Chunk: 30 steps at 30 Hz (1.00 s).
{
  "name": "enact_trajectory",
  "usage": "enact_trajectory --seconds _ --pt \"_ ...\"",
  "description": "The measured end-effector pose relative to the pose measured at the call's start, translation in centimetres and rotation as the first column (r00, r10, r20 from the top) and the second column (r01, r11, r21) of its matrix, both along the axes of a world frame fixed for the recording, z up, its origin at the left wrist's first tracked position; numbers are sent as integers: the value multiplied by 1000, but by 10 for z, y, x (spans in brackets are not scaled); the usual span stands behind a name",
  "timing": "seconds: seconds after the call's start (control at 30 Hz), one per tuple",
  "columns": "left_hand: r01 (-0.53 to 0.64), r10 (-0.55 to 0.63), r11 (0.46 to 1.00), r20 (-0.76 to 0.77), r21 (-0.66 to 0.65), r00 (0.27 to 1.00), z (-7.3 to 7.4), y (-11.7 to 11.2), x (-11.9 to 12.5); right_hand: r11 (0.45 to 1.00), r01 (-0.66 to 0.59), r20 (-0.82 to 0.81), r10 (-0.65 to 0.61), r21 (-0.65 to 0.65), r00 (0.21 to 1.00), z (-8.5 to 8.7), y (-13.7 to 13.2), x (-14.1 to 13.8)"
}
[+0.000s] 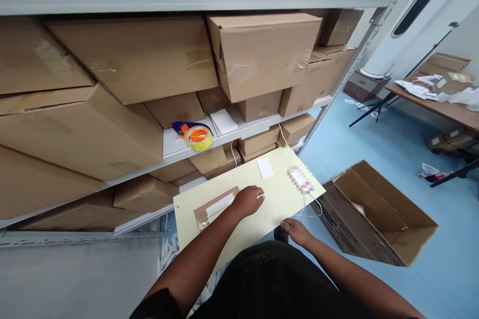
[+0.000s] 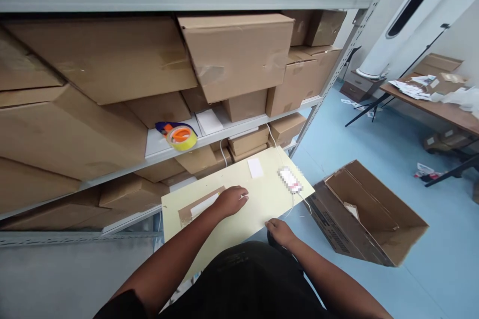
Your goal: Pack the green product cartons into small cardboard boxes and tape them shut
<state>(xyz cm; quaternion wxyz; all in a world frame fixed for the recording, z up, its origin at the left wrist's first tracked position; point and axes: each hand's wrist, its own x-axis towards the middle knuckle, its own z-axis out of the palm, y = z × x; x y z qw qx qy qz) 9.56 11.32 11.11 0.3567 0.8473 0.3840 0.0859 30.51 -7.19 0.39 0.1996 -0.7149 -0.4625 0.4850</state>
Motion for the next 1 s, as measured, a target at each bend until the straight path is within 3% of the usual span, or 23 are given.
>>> enact_trajectory --seconds 0.1,0.27,0.4,0.5,0.67,1.0 --pt "46 -34 997 -213 53 977 -27 28 49 996 -75 -77 79 49 994 8 20 27" --pt "-18 27 999 -289 35 957 -74 68 112 993 -115 -175 118 31 977 19 46 83" --pt "-32 39 999 -363 27 931 -109 87 142 987 -162 -206 163 21 965 22 58 122" --pt "-19 26 1000 -453 21 891 -128 91 152 986 -165 -251 152 -30 956 24 65 144" --pt "-17 47 998 -499 64 865 -137 87 154 980 -175 -311 139 -91 940 24 74 165" --pt "100 -5 984 -535 150 845 -149 103 152 982 -110 -369 45 -157 928 -4 83 172"
